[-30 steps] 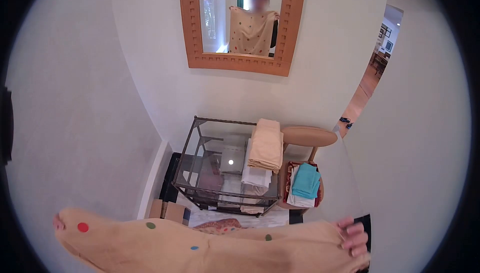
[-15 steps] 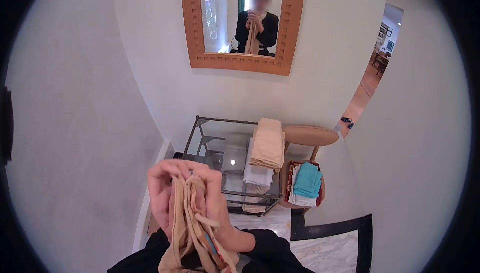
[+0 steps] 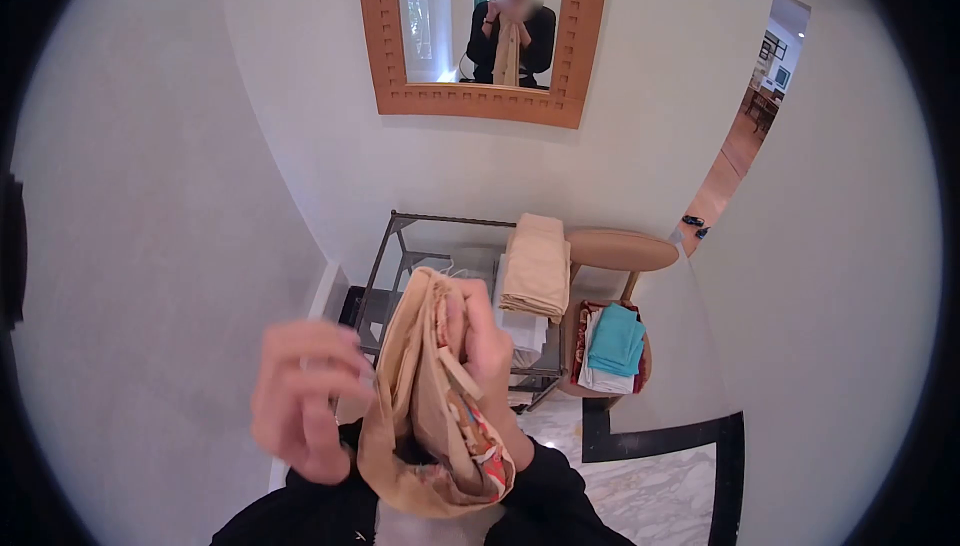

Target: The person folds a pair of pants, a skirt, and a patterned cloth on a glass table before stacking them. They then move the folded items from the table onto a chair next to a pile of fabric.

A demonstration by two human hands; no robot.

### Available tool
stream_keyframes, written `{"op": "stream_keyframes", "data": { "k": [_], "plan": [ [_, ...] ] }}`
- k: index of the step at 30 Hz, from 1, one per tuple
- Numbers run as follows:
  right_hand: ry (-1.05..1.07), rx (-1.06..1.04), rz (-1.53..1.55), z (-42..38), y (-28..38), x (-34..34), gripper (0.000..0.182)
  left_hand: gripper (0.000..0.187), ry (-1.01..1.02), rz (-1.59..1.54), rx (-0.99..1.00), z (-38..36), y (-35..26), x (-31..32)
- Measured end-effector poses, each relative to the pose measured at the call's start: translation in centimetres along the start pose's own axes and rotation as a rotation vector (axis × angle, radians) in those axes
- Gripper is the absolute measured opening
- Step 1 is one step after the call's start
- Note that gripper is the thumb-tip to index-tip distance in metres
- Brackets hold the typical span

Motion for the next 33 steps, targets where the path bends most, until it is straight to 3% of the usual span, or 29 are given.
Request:
{"op": "stream_keyframes", "data": {
  "k": [2, 3, 7, 10, 11, 14, 21, 26, 27, 30, 31, 33],
  "plan": [
    [-0.051, 0.065, 0.097, 0.8, -1.2, -0.7, 0.025, 0.023, 0.319, -0.069, 0.114, -0.9, -1.2, 0.6],
    [-0.031, -0.018, 0.089, 1.2, -1.3, -1.0, 0.024, 0.042, 0.538, 0.018, 0.118, -1.6, -1.3, 1.7],
    [-0.104, -0.192, 0.051, 2.4, -1.4, -2.3, 0.015, 0.059, 0.983, 0.226, 0.061, -5.6, 1.0, 3.4],
    [-0.140, -0.258, -0.055, 3.0, -1.1, -2.8, 0.017, 0.052, 1.091, 0.344, 0.191, -6.5, 1.7, 2.1],
    [-0.139, -0.236, -0.086, 3.1, -1.2, -2.9, 0.022, 0.033, 1.159, 0.314, 0.166, -6.1, 1.9, 1.5],
    [-0.180, -0.161, -0.006, 4.2, -2.6, -3.8, 0.020, 0.019, 0.927, 0.177, 0.118, -2.1, 1.0, -1.1],
    [-0.157, -0.142, -0.075, 5.1, -2.5, -4.1, 0.022, 0.027, 0.572, 0.440, 0.122, -0.5, 1.4, -3.6],
    [0.036, 0.006, 0.007, 6.0, -2.0, -2.3, 0.020, 0.033, 0.403, 0.562, 0.036, 0.7, 2.6, -6.4],
    [0.076, 0.023, 0.022, 6.2, -2.1, -1.8, 0.020, 0.035, 0.469, 0.575, 0.006, 0.4, 3.6, -7.1],
    [0.222, 0.062, 0.022, 6.6, -2.4, 0.4, 0.020, 0.035, 0.705, 0.433, -0.337, 0.1, 6.2, -8.9],
    [0.251, 0.066, 0.006, 6.8, -2.6, 1.2, 0.021, 0.036, 0.761, 0.467, -0.317, 0.0, 7.2, -10.0],
    [0.367, 0.045, -0.015, 7.5, -2.2, 2.9, 0.020, 0.033, 0.612, 0.423, -0.251, 1.1, 7.4, -12.1]
  ]
}}
Point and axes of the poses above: each hand's wrist, its own z-axis towards the middle knuckle, its own x-axis out of the palm, y = z × x, the point moved 6 cm from there along z, towards the middle knuckle, and after that the axes turned 12 degrees about -y, right-handed, at the moved point
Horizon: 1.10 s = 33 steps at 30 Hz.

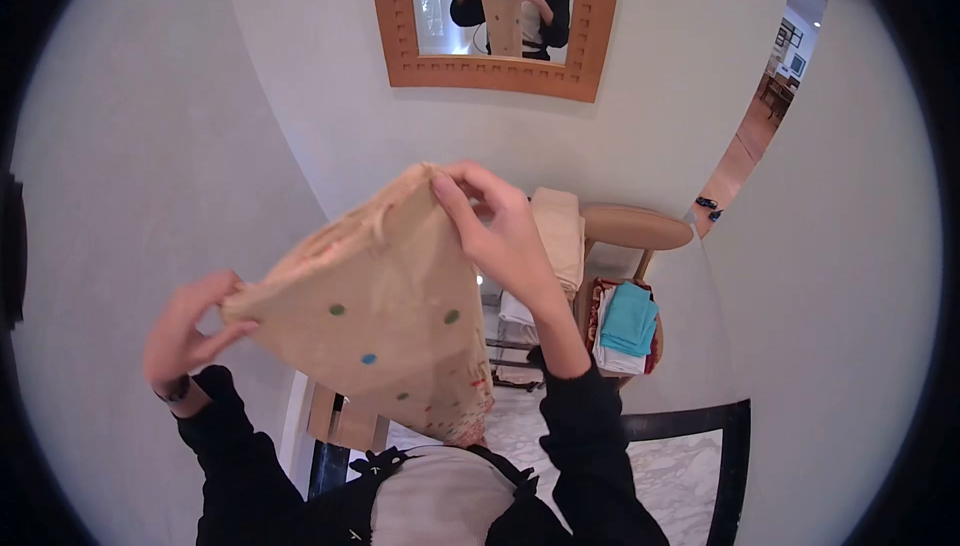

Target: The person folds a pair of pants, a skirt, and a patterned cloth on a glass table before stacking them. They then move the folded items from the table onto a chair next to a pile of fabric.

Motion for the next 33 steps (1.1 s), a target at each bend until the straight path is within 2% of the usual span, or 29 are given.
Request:
{"op": "stream_keyframes", "data": {
  "k": [1, 4, 7, 13, 14, 17, 21, 24, 27, 30, 33],
  "plan": [
    [0.060, -0.007, -0.012, 0.6, 0.2, 0.8, 0.020, 0.032, -0.077, -0.022, 0.021, -0.1, 0.5, -1.1],
    [0.142, -0.087, 0.021, 2.7, 0.6, 3.6, 0.021, 0.025, -0.157, -0.184, -0.227, -0.5, 2.6, -4.8],
    [0.167, -0.247, -0.015, 5.3, 2.4, 6.3, 0.023, 0.021, -0.243, -0.294, -0.023, -0.2, 4.0, -8.3],
    [0.224, -0.434, -0.052, 10.0, 4.2, 11.6, 0.030, 0.014, -0.417, -0.223, -0.166, 1.4, 5.4, -13.2],
    [0.237, -0.427, -0.033, 10.7, 4.0, 12.6, 0.033, 0.014, -0.449, -0.109, -0.212, 1.5, 6.2, -14.1],
    [0.249, -0.415, -0.067, 11.5, 4.9, 14.4, 0.033, 0.017, -0.365, 0.072, -0.140, 2.5, 7.8, -16.2],
    [0.263, -0.607, -0.077, 11.6, 5.9, 16.4, 0.038, 0.023, -0.206, 0.164, -0.302, 2.5, 9.1, -17.9],
    [0.332, -0.533, -0.168, 11.5, 6.2, 18.2, 0.036, 0.027, -0.238, 0.334, -0.316, 3.0, 10.7, -19.9],
    [0.357, -0.519, -0.074, 11.9, 6.9, 19.6, 0.034, 0.028, -0.390, 0.387, -0.218, 3.2, 11.3, -21.7],
    [0.412, -0.401, 0.046, 12.2, 9.2, 20.0, 0.032, 0.023, -0.480, 0.257, -0.137, 3.8, 12.1, -23.4],
    [0.613, -0.352, -0.035, 11.9, 11.9, 20.0, 0.044, 0.021, -0.502, 0.143, -0.099, 3.7, 12.7, -24.8]
  ]
}}
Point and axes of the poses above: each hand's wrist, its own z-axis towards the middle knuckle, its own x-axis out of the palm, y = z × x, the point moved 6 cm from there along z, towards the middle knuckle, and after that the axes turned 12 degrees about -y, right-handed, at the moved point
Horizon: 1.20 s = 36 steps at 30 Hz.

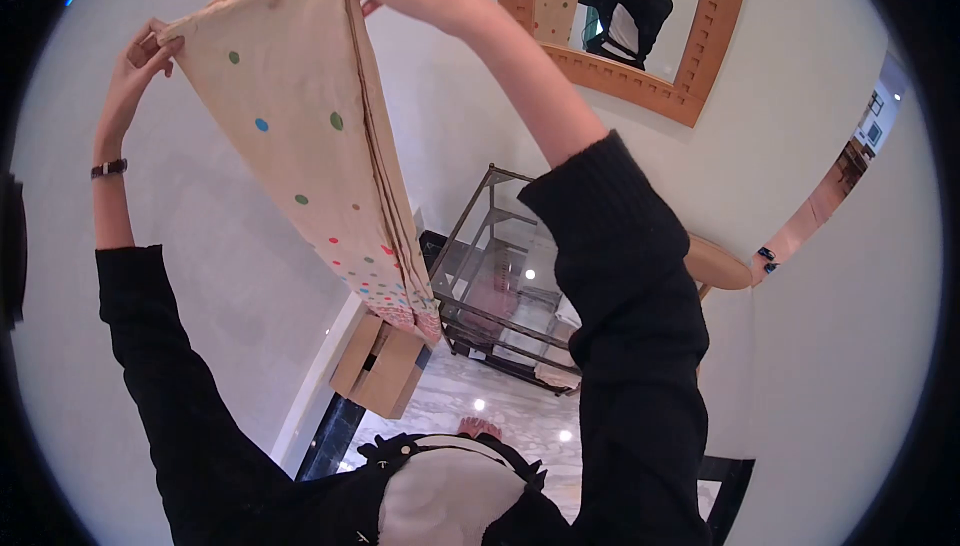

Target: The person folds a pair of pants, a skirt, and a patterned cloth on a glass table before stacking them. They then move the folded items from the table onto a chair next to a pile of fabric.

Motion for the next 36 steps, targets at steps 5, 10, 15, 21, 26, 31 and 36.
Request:
{"op": "stream_keyframes", "data": {
  "k": [5, 10, 15, 21, 26, 31, 36],
  "plan": [
    [-0.108, -0.028, 0.090, 1.6, -0.5, 0.7, 0.046, 0.025, -0.171, -0.030, 0.009, 0.3, -0.3, -0.7],
    [-0.239, 0.030, 0.069, 3.4, -5.0, -0.1, 0.033, 0.028, -0.139, 0.206, 0.066, 3.1, 2.3, 0.4],
    [-0.233, 0.223, 0.216, 2.9, -7.2, -0.6, 0.031, 0.034, -0.056, -0.140, -0.100, 1.2, 0.4, 2.8],
    [-0.238, 0.284, 0.177, 3.3, -7.8, -0.6, 0.031, 0.038, -0.031, -0.386, -0.245, 1.0, 1.0, 5.5],
    [-0.201, 0.172, -0.016, 2.1, -5.0, 0.8, 0.045, 0.039, -0.061, -0.322, -0.202, 0.6, -1.3, 6.6],
    [-0.033, 0.156, 0.007, 1.9, -4.2, 1.5, 0.071, 0.039, -0.082, -0.273, -0.224, 0.8, -0.7, 6.5],
    [0.074, -0.078, -0.374, 1.0, -2.5, 2.7, 0.068, 0.038, -0.050, -0.242, -0.221, 0.3, -1.2, 6.5]
  ]
}}
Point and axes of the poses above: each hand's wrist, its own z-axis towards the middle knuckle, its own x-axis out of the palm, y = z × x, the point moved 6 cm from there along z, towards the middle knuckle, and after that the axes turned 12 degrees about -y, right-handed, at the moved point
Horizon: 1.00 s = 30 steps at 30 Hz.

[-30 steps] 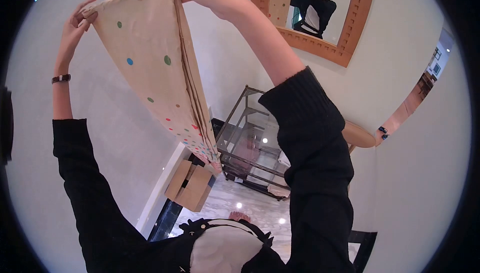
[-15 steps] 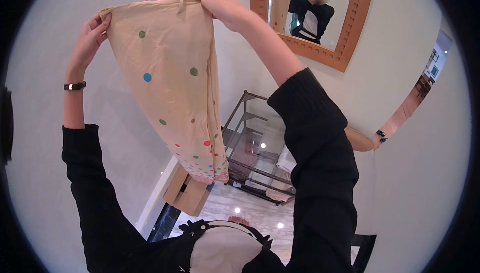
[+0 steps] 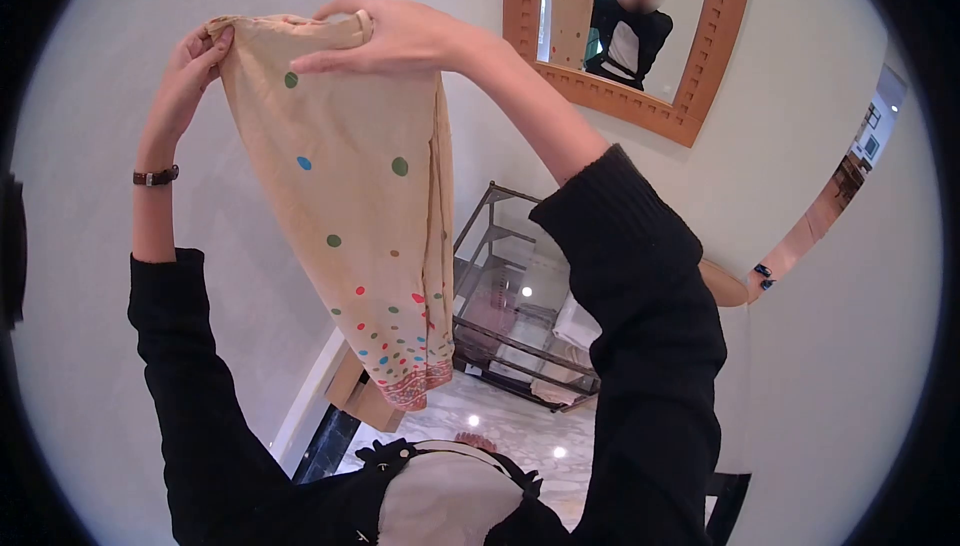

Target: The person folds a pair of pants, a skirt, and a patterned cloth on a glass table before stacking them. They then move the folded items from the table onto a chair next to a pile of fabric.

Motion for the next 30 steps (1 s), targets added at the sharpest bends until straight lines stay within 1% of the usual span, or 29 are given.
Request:
{"op": "stream_keyframes", "data": {
  "k": [1, 4, 7, 10, 13, 16, 19, 22, 23, 25, 26, 27, 28, 30],
  "plan": [
    [0.021, -0.050, -0.034, 0.0, 0.4, 0.1, 0.064, 0.038, 0.010, 0.013, 0.001, 0.0, 0.1, -0.1],
    [0.095, 0.036, 0.062, 0.4, 0.7, -0.6, 0.064, 0.038, 0.012, -0.004, -0.014, -0.1, -0.3, -0.2],
    [0.161, 0.046, 0.039, 0.9, 1.2, -0.9, 0.060, 0.037, 0.087, -0.060, 0.006, 0.3, 0.3, -0.9],
    [0.287, 0.127, 0.037, 1.3, 1.5, -0.3, 0.055, 0.036, 0.144, -0.064, -0.027, 0.7, 0.8, -1.1],
    [0.364, 0.179, 0.043, 1.7, 1.9, 0.5, 0.062, 0.035, 0.284, 0.015, -0.011, 1.3, 1.4, -0.4],
    [0.368, 0.221, 0.100, 3.1, 0.9, 2.0, 0.064, 0.025, 0.338, 0.248, 0.031, 3.0, 3.4, -0.2],
    [0.317, 0.308, 0.213, 4.1, 0.7, 3.8, 0.061, 0.032, 0.385, 0.183, -0.057, 4.0, 5.4, 0.0],
    [0.259, 0.419, 0.425, 5.8, -0.4, 6.3, 0.055, 0.033, 0.350, -0.002, -0.174, 4.9, 8.7, 0.4],
    [0.209, 0.450, 0.474, 6.5, -1.1, 7.3, 0.050, 0.037, 0.345, -0.056, -0.180, 5.8, 10.7, 0.3],
    [0.106, 0.508, 0.570, 7.9, -1.8, 8.6, 0.039, 0.042, 0.159, -0.183, -0.212, 5.7, 11.7, 0.9],
    [0.081, 0.554, 0.589, 8.2, -1.9, 8.8, 0.041, 0.044, 0.067, -0.245, -0.228, 5.6, 12.4, 1.1],
    [0.054, 0.599, 0.609, 8.3, -2.0, 9.0, 0.043, 0.058, 0.001, -0.245, -0.242, 5.6, 13.0, 1.2],
    [0.026, 0.642, 0.630, 8.6, -2.1, 9.0, 0.045, 0.063, -0.077, -0.261, -0.245, 5.5, 13.5, 1.0],
    [-0.047, 0.675, 0.659, 10.0, -3.4, 9.5, 0.042, 0.073, -0.232, -0.289, -0.250, 2.9, 11.9, 2.3]
  ]
}}
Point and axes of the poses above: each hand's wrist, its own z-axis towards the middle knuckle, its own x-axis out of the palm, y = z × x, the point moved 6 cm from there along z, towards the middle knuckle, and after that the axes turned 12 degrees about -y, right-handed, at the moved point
